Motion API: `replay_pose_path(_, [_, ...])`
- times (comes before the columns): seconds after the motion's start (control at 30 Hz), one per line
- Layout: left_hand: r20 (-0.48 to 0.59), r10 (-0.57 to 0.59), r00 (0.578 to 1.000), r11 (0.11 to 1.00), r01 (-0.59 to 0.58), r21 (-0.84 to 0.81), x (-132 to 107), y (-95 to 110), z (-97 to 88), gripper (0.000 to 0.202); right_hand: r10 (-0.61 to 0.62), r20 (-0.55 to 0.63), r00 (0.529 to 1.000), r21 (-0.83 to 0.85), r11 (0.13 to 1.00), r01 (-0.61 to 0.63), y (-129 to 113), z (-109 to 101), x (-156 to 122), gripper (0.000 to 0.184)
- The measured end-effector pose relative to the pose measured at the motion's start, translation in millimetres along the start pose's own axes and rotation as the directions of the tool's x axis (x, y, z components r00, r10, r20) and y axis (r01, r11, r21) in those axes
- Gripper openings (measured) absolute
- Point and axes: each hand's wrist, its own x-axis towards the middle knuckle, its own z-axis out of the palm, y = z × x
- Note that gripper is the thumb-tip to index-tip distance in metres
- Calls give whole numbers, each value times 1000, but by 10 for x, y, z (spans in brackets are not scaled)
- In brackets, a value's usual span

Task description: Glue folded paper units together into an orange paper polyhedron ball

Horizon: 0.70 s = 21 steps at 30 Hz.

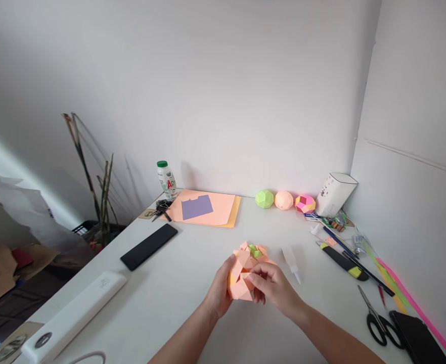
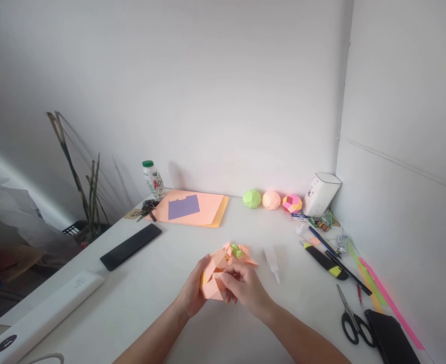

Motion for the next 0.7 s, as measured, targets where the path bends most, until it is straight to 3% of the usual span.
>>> replay_pose_path(0.47, [-117,29,993,1000,-28,12,3,-67,-65,51,-14,-104,995,40,999,18,-53,59,-4,23])
replay_pose_path(0.7, [-121,30,992,1000,-29,13,-5,-67,-52,50,-76,-83,994,23,997,78,-49,89,-9,27])
